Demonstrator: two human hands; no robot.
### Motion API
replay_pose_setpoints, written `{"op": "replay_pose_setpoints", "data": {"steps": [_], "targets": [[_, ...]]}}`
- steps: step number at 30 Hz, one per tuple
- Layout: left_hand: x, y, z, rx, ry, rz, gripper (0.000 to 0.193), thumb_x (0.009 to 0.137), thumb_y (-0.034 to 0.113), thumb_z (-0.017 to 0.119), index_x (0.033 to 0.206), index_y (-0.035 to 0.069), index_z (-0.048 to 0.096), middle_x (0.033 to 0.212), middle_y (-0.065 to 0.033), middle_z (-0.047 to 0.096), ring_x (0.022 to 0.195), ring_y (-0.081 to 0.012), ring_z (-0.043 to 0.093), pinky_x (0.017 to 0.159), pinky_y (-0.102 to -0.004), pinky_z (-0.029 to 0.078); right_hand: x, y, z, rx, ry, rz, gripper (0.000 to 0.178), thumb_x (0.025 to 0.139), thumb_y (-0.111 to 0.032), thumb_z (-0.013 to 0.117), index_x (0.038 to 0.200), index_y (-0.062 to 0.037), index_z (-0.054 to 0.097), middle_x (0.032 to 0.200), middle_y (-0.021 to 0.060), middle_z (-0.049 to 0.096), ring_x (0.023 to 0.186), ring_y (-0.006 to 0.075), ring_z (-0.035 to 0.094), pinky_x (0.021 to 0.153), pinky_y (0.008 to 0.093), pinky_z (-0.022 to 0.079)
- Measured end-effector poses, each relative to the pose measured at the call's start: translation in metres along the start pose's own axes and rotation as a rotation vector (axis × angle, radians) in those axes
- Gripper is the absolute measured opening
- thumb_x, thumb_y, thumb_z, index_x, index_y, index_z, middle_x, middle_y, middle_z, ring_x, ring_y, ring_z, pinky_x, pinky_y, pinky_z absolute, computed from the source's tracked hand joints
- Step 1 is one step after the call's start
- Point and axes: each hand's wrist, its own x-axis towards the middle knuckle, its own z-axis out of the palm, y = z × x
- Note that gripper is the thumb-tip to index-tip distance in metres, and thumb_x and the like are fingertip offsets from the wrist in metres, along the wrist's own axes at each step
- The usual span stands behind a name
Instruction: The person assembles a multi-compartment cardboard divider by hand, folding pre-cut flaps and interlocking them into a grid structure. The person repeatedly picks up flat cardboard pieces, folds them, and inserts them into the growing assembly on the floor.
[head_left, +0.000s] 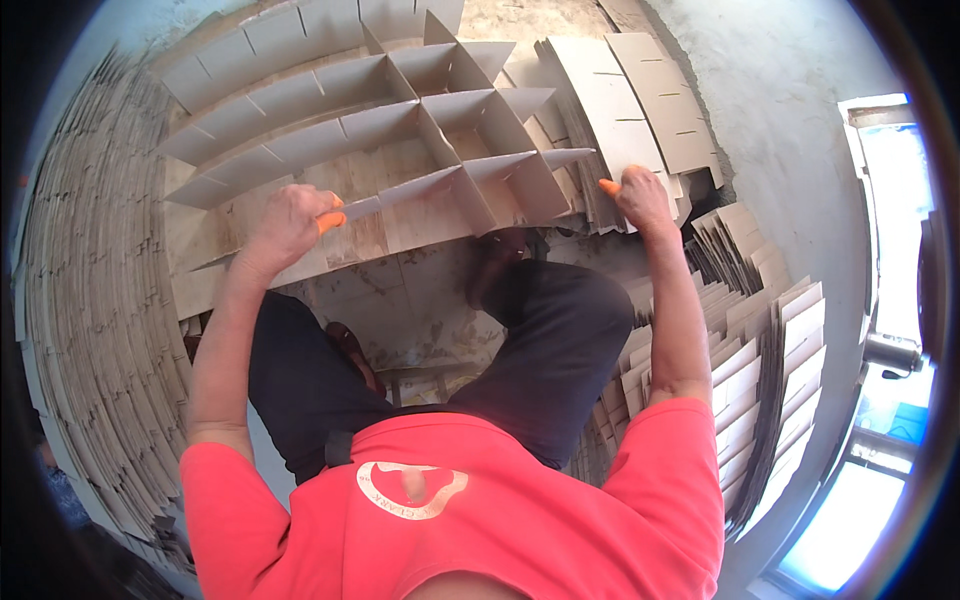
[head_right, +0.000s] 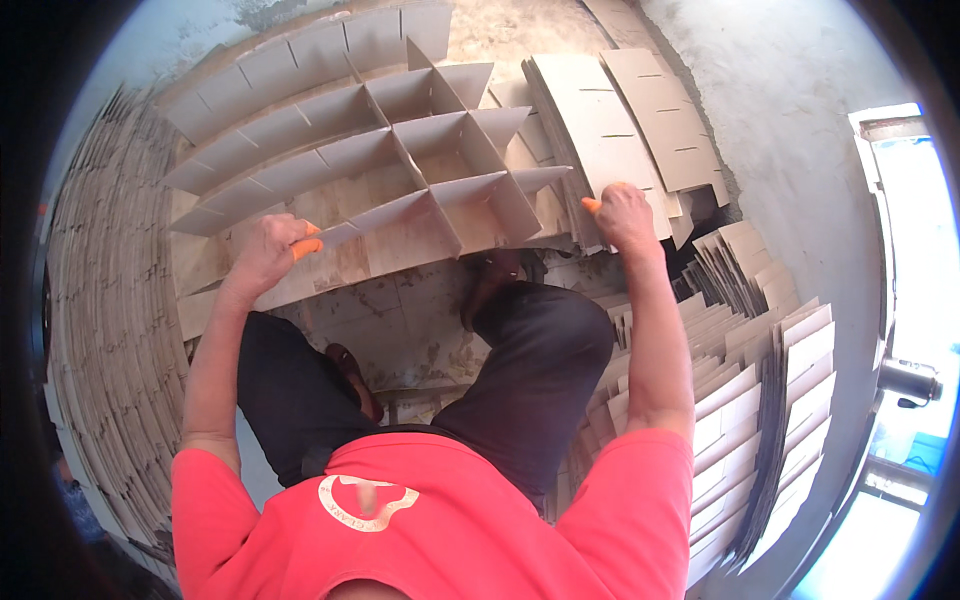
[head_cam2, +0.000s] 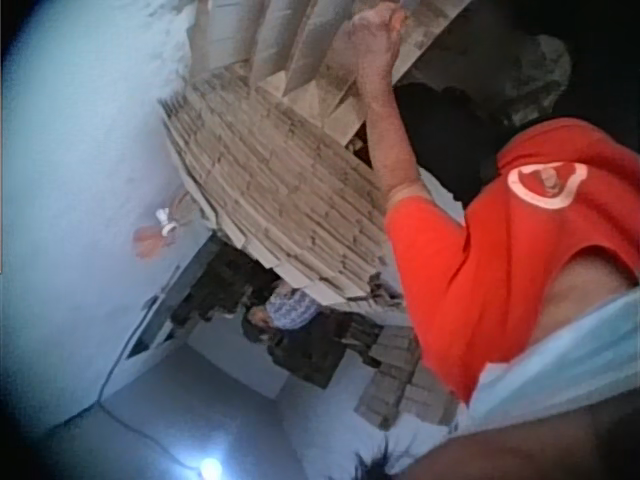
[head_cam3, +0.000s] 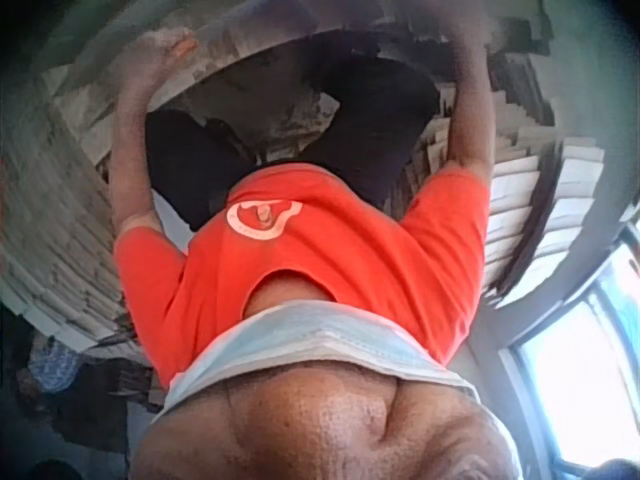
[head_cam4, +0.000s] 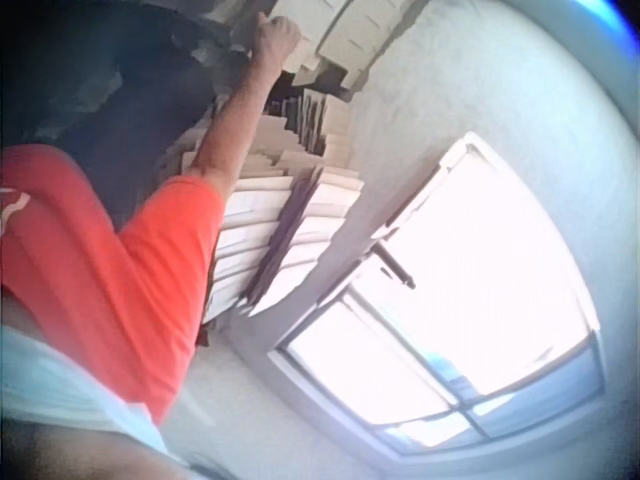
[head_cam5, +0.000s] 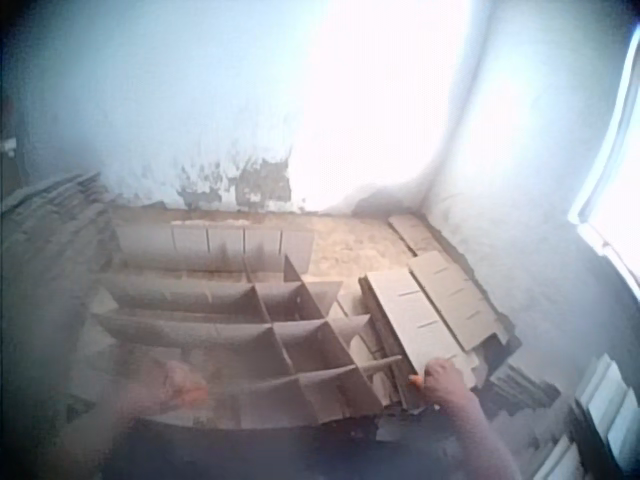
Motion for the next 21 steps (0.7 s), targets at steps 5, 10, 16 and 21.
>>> {"op": "replay_pose_setpoints", "data": {"steps": [5,10,16,21], "targets": [[0.002,0.007,0.004,-0.067,0.041,-0.025,0.026,0.07,0.021,0.075,0.084,0.001,0.065,0.07,-0.0153,0.063,0.066,-0.0305,0.06,0.062,-0.0396,0.045,0.014,0.031,-0.022,0.18,-0.028,0.015,0.027,0.082,-0.018,0.063,0.068,0.0045,0.059,0.072,0.0267,0.058,0.075,0.0425,0.059,0.068,0.0478,0.046],[-0.007,0.023,-0.02,-0.014,0.144,-0.163,0.033,0.069,0.022,0.075,0.092,0.001,0.066,0.077,-0.0157,0.063,0.074,-0.03,0.061,0.066,-0.0408,0.046,0.008,0.002,-0.052,-0.084,0.23,0.115,0.009,0.082,-0.004,0.056,0.085,0.0037,0.054,0.084,0.0253,0.063,0.078,0.04,0.063,0.069,0.046,0.05],[-0.037,0.013,-0.019,-0.045,0.201,-0.239,0.027,0.073,0.02,0.071,0.095,0.005,0.068,0.078,-0.0141,0.063,0.077,-0.0296,0.061,0.067,-0.0408,0.046,0.009,-0.103,-0.142,0.558,0.505,-0.16,0.038,0.08,-0.001,0.062,0.117,0.0041,0.058,0.077,0.0139,0.064,0.06,0.018,0.057,0.06,0.031,0.048],[-0.035,0.0,-0.001,-0.104,0.32,-0.177,0.017,0.075,0.016,0.067,0.088,0.005,0.068,0.073,-0.0148,0.06,0.074,-0.0327,0.059,0.065,-0.0417,0.045,0.009,-0.188,-0.137,0.846,0.292,-0.211,0.044,0.077,0.001,0.064,0.12,0.0032,0.058,0.059,0.0048,0.052,0.054,0.0051,0.044,0.054,0.0223,0.042]]}}
